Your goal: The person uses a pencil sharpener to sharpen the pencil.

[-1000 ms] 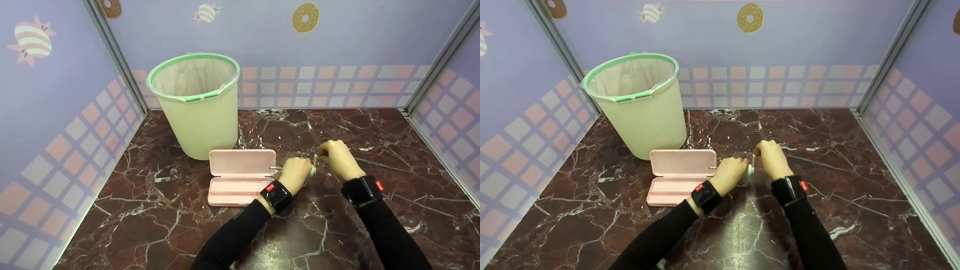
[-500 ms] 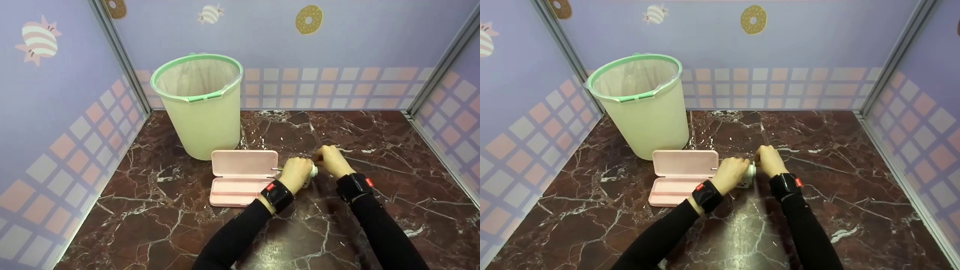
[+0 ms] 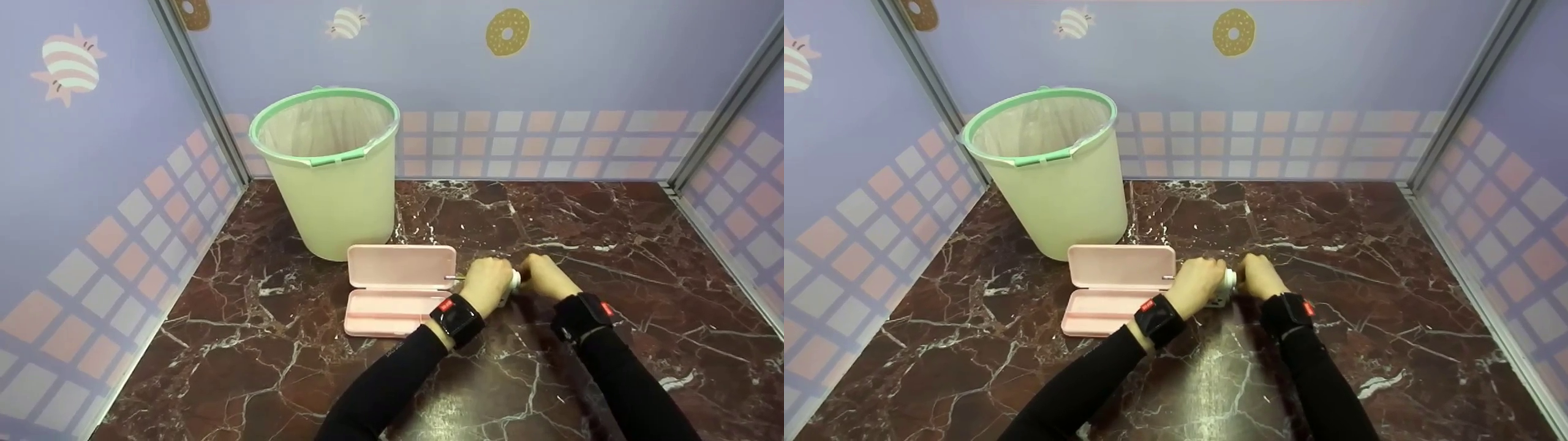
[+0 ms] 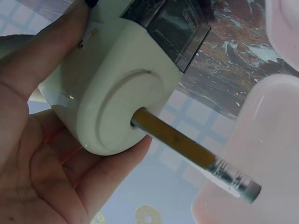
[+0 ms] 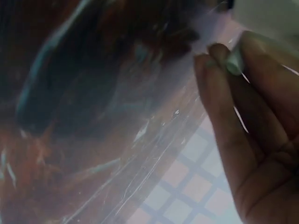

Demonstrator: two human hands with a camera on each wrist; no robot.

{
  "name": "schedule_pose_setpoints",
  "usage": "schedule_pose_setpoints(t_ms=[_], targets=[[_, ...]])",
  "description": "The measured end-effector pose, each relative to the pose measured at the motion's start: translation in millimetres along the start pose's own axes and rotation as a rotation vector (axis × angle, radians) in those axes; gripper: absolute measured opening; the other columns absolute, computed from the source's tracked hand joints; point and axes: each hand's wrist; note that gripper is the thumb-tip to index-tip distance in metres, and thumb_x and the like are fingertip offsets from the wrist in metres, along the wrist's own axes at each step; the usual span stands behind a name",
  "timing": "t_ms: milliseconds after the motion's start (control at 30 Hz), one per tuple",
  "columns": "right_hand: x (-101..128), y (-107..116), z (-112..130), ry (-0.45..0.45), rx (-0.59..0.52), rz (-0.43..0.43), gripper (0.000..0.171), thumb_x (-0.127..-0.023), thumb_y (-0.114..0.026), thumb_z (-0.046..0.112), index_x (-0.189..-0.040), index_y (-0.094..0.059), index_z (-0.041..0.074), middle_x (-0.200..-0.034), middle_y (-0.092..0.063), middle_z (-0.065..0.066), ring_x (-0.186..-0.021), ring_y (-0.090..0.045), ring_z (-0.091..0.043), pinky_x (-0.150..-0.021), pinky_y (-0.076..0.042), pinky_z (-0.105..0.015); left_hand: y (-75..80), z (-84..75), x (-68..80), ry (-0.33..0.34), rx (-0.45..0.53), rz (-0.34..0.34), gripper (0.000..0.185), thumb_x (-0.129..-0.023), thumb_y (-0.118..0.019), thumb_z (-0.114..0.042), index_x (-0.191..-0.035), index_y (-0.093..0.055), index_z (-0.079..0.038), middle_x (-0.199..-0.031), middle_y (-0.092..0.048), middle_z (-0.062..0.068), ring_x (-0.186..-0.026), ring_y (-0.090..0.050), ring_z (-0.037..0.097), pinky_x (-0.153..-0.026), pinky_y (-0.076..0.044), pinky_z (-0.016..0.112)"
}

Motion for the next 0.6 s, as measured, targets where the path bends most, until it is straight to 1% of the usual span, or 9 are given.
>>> schedule_pose_setpoints(t_ms=[100,200,300,400,467,533,600], targets=[[9,3,1,-0.051,-0.067,0.080,0.011,-0.061,-0.077,-0.001,-0.060,-0.066,0.001,-0.055,-0.054,0.008,-0.050,-0.041,-0.006,-0.049,-0.037,-0.022,0.8,-2.0,-1.0,0.016,-0.020,0.015,0.009,-0.084,-0.065,-0.025,-0.081,-0.073,-0.026,-0.078,-0.073,-0.012,-0.068,-0.067,0.003,-0.056,-0.053,0.018],[18,6,3,-0.059,-0.126,0.138,0.009,-0.064,-0.079,0.000,-0.064,-0.070,0.002,-0.057,-0.060,0.005,-0.050,-0.044,-0.003,-0.049,-0.039,-0.020,1.5,-3.0,-0.8,0.024,-0.041,0.024,0.012,-0.085,-0.062,-0.026,-0.080,-0.073,-0.027,-0.078,-0.073,-0.012,-0.069,-0.067,0.003,-0.057,-0.053,0.018],[25,12,9,-0.053,-0.164,0.165,0.008,-0.067,-0.080,0.000,-0.067,-0.071,0.002,-0.058,-0.063,0.000,-0.050,-0.045,-0.002,-0.049,-0.039,-0.018,2.3,-3.8,-1.0,0.026,-0.030,0.029,0.013,-0.085,-0.062,-0.027,-0.079,-0.073,-0.028,-0.078,-0.073,-0.012,-0.069,-0.068,0.003,-0.057,-0.053,0.019],[30,23,16,-0.042,-0.169,0.170,0.007,-0.070,-0.079,0.000,-0.069,-0.071,0.001,-0.061,-0.067,-0.006,-0.050,-0.050,-0.002,-0.049,-0.043,-0.018,3.1,-4.4,-2.3,0.036,-0.001,0.019,0.013,-0.084,-0.063,-0.029,-0.076,-0.073,-0.027,-0.077,-0.073,-0.012,-0.068,-0.068,0.004,-0.056,-0.053,0.019],[32,32,22,-0.045,-0.177,0.162,0.006,-0.073,-0.078,0.000,-0.073,-0.072,0.000,-0.065,-0.070,-0.011,-0.050,-0.054,-0.003,-0.048,-0.047,-0.020,3.0,-5.0,-2.7,0.042,0.005,0.014,0.013,-0.083,-0.064,-0.029,-0.074,-0.073,-0.028,-0.075,-0.073,-0.012,-0.067,-0.068,0.004,-0.055,-0.053,0.020],[32,41,27,-0.043,-0.152,0.129,0.004,-0.076,-0.077,0.001,-0.075,-0.073,0.000,-0.070,-0.072,-0.014,-0.050,-0.055,-0.005,-0.048,-0.048,-0.021,3.1,-5.6,-3.0,0.043,-0.003,0.017,0.012,-0.082,-0.065,-0.029,-0.073,-0.073,-0.028,-0.075,-0.073,-0.012,-0.067,-0.068,0.004,-0.055,-0.053,0.020],[31,49,33,-0.049,-0.113,0.080,0.004,-0.077,-0.077,0.002,-0.075,-0.073,0.002,-0.070,-0.073,-0.013,-0.051,-0.055,-0.005,-0.048,-0.047,-0.021,2.5,-6.7,-3.2,0.041,-0.011,0.018,0.011,-0.082,-0.066,-0.028,-0.073,-0.073,-0.028,-0.074,-0.072,-0.013,-0.066,-0.068,0.004,-0.055,-0.053,0.020]])
Point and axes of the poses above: each hand's wrist, its own x-axis away from the middle knuckle, its own y-axis out of the back of the hand, z = x × y
